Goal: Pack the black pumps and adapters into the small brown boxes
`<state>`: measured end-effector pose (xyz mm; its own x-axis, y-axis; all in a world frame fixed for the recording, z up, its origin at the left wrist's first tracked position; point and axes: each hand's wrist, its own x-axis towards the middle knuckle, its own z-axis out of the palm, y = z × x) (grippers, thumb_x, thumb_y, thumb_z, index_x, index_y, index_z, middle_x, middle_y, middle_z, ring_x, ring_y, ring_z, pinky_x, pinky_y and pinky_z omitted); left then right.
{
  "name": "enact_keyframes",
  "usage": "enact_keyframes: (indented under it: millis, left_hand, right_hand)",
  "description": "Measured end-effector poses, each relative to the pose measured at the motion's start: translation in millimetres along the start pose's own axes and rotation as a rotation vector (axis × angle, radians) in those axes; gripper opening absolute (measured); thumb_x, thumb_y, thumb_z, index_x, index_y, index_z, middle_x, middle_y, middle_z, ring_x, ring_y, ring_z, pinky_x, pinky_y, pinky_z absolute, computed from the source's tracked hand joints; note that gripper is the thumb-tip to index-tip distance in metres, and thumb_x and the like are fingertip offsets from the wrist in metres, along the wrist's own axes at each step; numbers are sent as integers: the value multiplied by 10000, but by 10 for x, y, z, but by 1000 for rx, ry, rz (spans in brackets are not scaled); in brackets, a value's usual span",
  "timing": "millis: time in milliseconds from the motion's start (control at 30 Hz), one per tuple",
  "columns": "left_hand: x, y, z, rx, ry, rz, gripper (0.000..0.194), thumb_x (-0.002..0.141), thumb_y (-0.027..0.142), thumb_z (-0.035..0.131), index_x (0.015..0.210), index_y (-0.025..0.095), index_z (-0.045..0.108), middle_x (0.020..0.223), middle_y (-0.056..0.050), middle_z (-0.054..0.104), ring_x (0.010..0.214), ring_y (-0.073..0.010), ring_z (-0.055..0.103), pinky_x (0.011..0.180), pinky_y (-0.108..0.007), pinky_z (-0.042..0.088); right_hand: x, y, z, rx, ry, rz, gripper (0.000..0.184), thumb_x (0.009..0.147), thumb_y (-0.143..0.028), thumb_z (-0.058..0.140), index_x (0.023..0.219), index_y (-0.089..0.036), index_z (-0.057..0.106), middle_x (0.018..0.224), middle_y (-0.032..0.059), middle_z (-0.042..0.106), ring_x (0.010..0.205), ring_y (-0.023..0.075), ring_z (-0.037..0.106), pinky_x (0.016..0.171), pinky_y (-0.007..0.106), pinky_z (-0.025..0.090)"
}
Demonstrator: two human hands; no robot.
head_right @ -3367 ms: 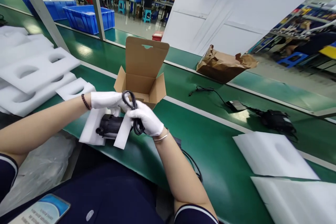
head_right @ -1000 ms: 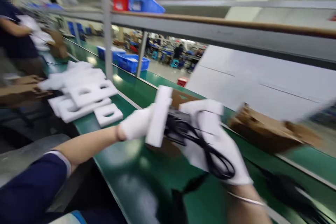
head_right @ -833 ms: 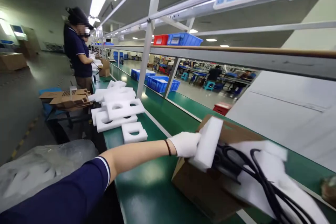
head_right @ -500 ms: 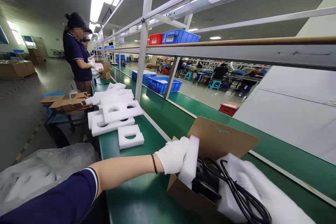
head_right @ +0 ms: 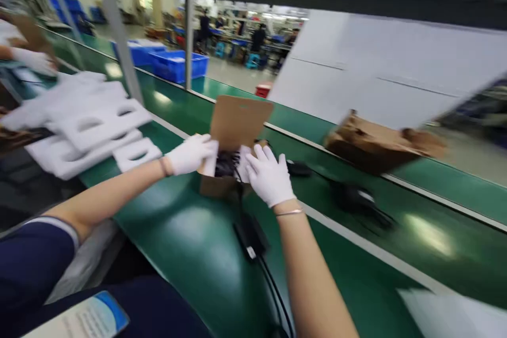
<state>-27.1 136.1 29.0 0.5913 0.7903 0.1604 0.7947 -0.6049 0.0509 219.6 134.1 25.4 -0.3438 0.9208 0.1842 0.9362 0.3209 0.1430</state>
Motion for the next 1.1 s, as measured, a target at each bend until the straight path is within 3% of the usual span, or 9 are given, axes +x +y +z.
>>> enact_keyframes:
  millis: [133,233,333,467,633,733,833,967,1100]
  left_hand:
    - [-806,166,547,-292,635,-68,330,964,166,444,1251,189,605,1355,-117,606,1281,-218,550,1105,-414,447]
    - [-1262,536,925,-387,398,-50,355,960,228,489,1302,197,577,1332,-118,629,1244,-228,589,1094,-412,465]
    - [-1247,1021,1195,-386,56,95,551,894,205,561,1434,179,453,1473,-131,508,1384,-278,457,1147,-446,404]
    - [-761,1515,1367,-447,-54,166,807,768,217,697,1488,124,345,1548,-174,389,1459,-352,312,1190,-503,321]
    - [-444,1611,1219,-1097,31,-204,468,881,257,587,1329,144,508,1263,-140,656,1129,-253,645,1007,-422,526]
    - [-536,1531,986,-1609,50,-300,470,849,314,647,1249,111,508,1234,-148,661,1054,-247,676,913,-423,581]
    - [-666,1393,697,-1914,68,-239,610,731,311,788,1239,116,511,1295,-155,627,1125,-279,648,943,-447,564]
    - [-587,1008,257,-1507,10,52,564,716,332,811,1196,142,582,1258,-128,652,1183,-266,617,1049,-411,483]
    - [-56,467,-53,-693,-127,301,1062,576,436,880,1469,169,371,1548,-190,365,1440,-353,335,1169,-465,315]
  right_hand:
    - [-1295,171,326,262,-125,367,419,954,-470,487,1209,-191,666,1280,113,643,1184,271,595,998,391,472]
    - [-2175,15,610,346,-533,565,516,853,-502,614,1267,-194,610,1170,118,684,1060,314,653,871,412,513]
    - [-2550,-251,730,417,-575,715,308,952,-345,418,1128,-185,615,962,98,707,890,282,679,796,394,508]
    - [-2458,-638,492,819,-259,579,286,983,-414,384,953,-225,597,882,33,692,818,210,658,767,311,514]
    - [-2139,-939,123,863,-79,323,286,933,-328,452,1114,-259,663,1005,30,723,896,209,681,836,317,531]
    - [-1930,-849,105,780,53,463,379,852,-337,544,1200,-210,623,902,46,708,763,208,680,761,332,559]
    - [-1706,-647,123,714,315,597,775,755,-511,679,1388,-115,470,1172,166,643,870,260,687,784,405,579]
    - [-1413,-432,69,770,466,255,809,712,-740,664,1256,-143,614,1463,195,465,1391,371,402,1147,519,363]
    - [-1092,-257,-82,1116,577,242,667,759,-713,652,1139,-165,650,1149,146,697,1132,321,642,1007,498,511]
